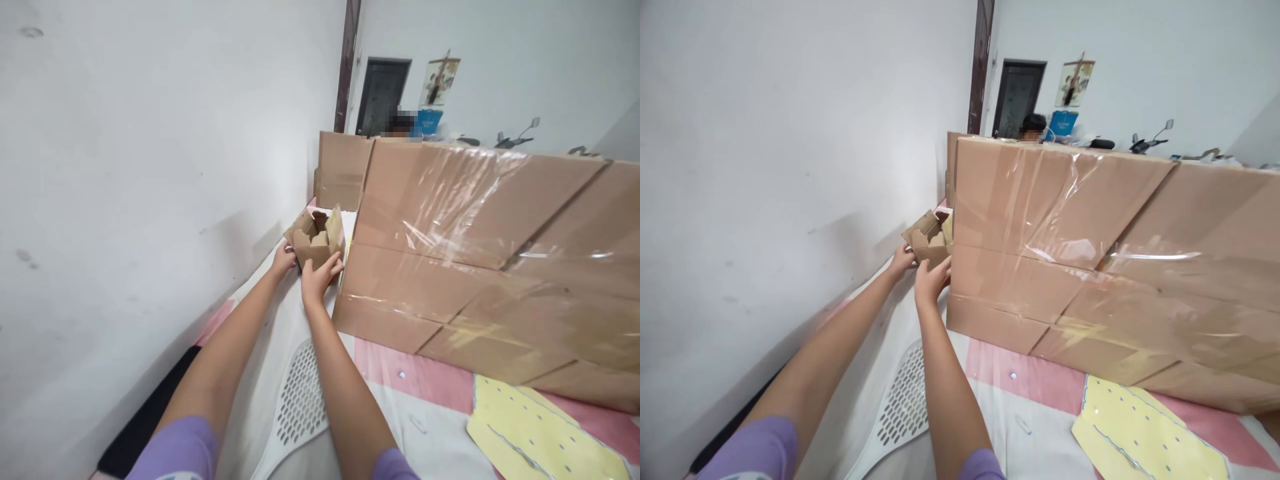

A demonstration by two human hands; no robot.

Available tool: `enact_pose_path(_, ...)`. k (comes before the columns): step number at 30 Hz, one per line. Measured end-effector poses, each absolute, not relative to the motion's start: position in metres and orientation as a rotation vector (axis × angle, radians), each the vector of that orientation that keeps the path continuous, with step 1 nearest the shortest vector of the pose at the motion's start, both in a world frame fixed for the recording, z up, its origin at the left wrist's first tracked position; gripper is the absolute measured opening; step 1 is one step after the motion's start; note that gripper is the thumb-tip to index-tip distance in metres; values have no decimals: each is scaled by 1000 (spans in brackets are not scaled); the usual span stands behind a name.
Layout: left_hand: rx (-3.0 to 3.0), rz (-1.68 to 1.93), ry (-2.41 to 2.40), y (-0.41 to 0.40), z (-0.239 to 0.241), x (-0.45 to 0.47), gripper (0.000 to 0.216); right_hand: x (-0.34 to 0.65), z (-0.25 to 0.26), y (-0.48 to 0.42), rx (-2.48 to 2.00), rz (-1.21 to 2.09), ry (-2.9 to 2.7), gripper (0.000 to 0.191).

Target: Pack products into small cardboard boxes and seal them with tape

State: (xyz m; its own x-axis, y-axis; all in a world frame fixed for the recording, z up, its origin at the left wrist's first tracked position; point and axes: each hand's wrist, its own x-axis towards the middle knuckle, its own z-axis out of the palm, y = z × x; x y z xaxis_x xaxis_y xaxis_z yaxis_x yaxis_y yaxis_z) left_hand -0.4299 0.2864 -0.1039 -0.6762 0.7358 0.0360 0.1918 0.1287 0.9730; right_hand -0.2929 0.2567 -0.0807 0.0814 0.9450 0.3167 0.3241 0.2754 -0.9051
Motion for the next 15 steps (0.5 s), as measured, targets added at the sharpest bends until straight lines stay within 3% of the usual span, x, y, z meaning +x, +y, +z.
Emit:
enact_pose_path(8,787,1820,1787,264,-110,-408,26,-277,-71,258,-1223,881,-1608,75)
enact_pose_path(15,737,2099,1892,142,-61,-387,32,-235,-53,171,-840,996,-1732,64)
